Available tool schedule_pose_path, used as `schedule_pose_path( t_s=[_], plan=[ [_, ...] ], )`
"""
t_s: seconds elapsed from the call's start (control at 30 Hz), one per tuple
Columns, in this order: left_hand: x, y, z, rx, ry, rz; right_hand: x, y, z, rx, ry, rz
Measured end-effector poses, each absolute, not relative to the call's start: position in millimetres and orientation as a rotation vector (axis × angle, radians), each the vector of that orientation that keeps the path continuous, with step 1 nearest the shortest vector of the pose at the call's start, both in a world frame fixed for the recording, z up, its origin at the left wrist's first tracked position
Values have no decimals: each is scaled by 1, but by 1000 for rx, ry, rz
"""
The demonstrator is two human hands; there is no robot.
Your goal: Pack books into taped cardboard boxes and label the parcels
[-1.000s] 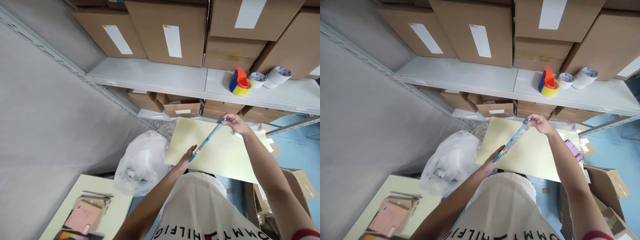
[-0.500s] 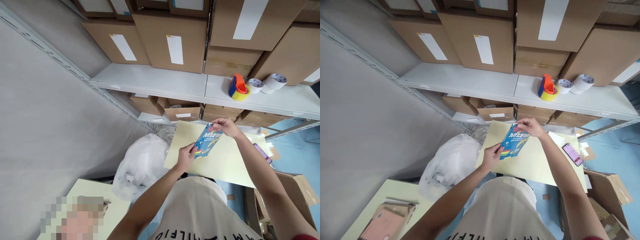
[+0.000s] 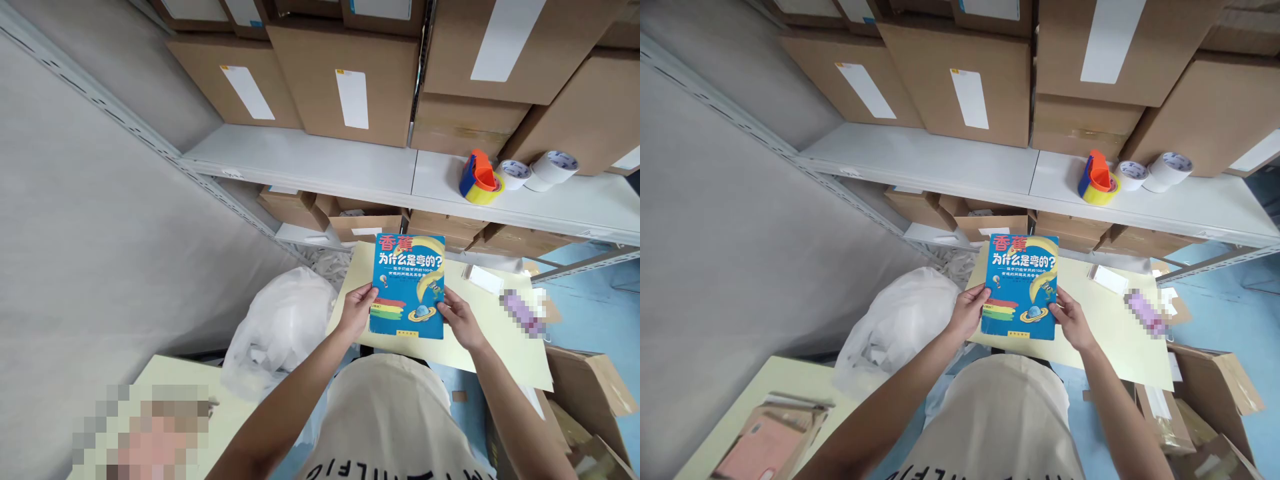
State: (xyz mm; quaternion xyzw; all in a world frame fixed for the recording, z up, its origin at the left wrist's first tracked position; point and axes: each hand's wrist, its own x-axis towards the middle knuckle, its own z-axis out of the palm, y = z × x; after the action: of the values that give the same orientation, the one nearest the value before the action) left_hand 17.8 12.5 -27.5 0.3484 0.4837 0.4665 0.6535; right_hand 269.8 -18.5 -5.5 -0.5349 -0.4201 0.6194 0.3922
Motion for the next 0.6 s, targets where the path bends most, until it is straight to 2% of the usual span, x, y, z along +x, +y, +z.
schedule_pose_path(
  t_s=[0.23, 0.6],
  plan=[
    [12, 1, -58, 1008, 1199, 906, 257, -49, -39, -1450, -710, 1506],
    [7, -4, -72, 1135, 1319, 933, 255, -45, -46, -1436, -750, 1525]
  ],
)
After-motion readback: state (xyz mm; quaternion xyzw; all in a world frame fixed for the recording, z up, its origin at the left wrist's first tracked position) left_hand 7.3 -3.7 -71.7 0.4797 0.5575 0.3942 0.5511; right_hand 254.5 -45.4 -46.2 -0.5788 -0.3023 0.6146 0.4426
